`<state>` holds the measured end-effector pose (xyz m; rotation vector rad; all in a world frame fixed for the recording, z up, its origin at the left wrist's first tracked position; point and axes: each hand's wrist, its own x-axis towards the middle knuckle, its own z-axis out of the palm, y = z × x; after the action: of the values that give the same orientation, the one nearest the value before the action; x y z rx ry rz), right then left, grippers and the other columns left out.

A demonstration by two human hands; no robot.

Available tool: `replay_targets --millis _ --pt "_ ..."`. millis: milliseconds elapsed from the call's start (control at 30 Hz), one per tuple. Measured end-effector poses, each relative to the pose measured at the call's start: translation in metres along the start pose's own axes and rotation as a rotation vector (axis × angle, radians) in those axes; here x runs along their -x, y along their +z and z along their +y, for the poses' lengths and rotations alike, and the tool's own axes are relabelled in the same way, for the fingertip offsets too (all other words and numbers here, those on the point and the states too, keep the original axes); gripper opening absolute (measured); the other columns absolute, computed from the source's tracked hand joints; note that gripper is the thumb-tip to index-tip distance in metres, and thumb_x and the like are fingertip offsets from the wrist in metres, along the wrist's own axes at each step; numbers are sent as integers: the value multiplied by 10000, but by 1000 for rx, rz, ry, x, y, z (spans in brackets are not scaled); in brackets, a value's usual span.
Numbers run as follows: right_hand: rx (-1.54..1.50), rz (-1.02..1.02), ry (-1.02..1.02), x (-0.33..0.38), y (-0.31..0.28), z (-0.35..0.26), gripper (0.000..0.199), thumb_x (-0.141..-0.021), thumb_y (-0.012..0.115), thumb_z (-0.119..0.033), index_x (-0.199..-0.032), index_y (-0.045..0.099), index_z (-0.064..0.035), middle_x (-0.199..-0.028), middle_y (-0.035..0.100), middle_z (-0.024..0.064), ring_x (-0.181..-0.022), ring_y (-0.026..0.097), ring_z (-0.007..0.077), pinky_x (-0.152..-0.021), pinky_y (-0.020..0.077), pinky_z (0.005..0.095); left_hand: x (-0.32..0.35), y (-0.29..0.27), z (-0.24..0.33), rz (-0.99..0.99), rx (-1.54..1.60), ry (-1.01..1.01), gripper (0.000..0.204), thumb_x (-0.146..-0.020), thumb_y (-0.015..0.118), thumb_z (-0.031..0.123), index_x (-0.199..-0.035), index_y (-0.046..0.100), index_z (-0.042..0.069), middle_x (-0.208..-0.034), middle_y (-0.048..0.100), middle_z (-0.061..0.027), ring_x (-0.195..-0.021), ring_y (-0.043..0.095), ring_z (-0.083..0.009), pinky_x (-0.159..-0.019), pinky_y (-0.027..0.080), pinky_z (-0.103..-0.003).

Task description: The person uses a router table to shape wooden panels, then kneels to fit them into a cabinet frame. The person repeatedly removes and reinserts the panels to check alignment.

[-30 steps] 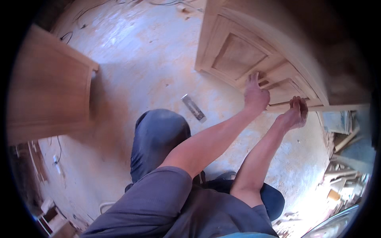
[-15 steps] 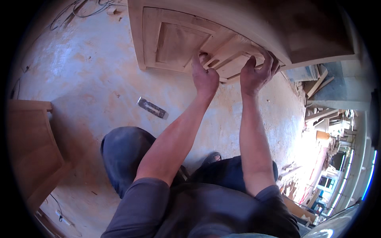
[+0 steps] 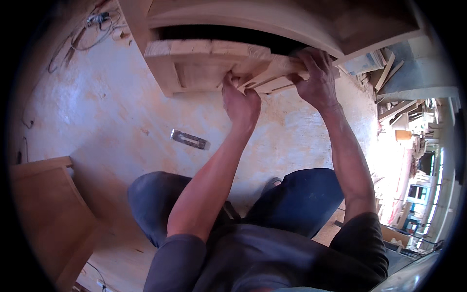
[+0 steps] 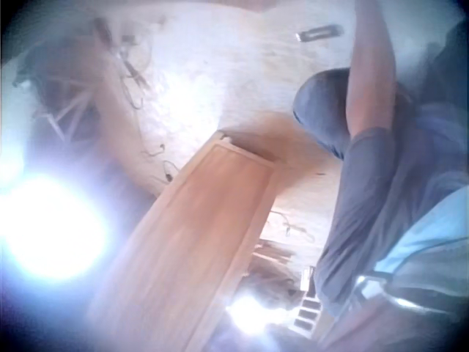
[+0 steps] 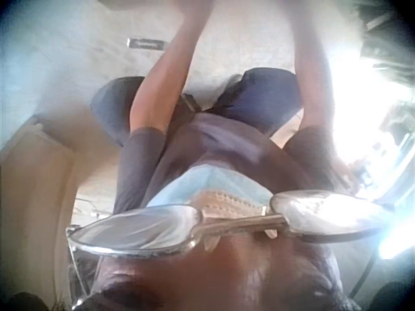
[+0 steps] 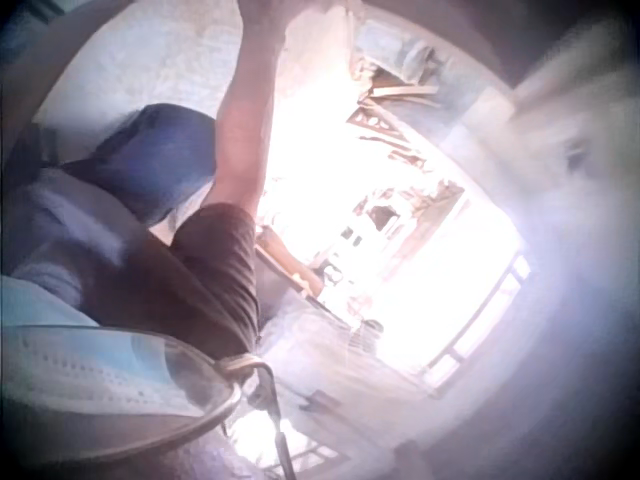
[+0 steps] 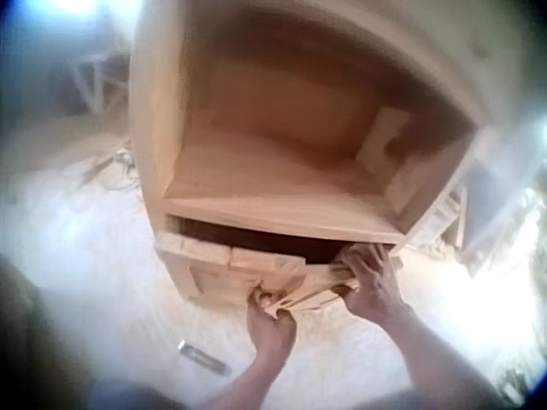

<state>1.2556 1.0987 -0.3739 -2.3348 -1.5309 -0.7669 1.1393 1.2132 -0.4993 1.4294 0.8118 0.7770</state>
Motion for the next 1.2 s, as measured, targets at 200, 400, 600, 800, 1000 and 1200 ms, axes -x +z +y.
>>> replay_targets --millis 200,400,600,800,1000,1200 --pt "-44 -50 72 23 -5 7 527 -654 873 -143 -1106 616 -55 -968 662 108 -975 644 335 -851 501 456 13 -49 81 -115 -484 1021 536 -771 625 -8 -1305 577 13 -1102 654 -175 -1049 622 -363 -972 471 -414" --pt "-80 -34 -39 41 -18 6 458 -674 822 -65 -1093 637 -40 -966 679 117 -948 659 330 -858 520 434 -44 -98 133 -514 -1283 768 420 -817 727 138 -1222 655 53 -1158 697 -163 -1066 655 -378 -958 500 -467" --pt "-229 -134 28 54 -33 41 518 -621 821 -10 -1114 668 -56 -956 707 98 -932 666 331 -870 535 432 -28 -108 135 -532 -1345 486 444 -794 815 277 -1157 689 55 -1051 731 -177 -1035 690 -346 -902 518 -458" --pt "-258 -327 119 81 6 92 480 -614 831 -19 -1072 691 -53 -1053 712 121 -1071 632 350 -941 524 430 -21 -102 144 -556 -1156 43 449 -763 854 366 -1004 719 11 -844 720 -205 -795 705 -370 -725 539 -426" --pt "-263 -266 169 62 -17 39 558 -705 752 27 -1245 652 -71 -1226 669 129 -1151 608 359 -1025 495 453 4 -95 122 -626 -969 -122 392 -820 787 293 -1059 704 -7 -910 723 -217 -855 712 -375 -781 546 -435" --pt "-1116 -860 903 58 -109 -112 712 -765 789 -127 -1406 515 19 -1375 568 263 -1309 533 391 -1109 431 439 44 -100 166 -558 -732 -345 589 -841 744 265 -1309 607 -65 -1110 688 -227 -979 682 -415 -856 536 -453"
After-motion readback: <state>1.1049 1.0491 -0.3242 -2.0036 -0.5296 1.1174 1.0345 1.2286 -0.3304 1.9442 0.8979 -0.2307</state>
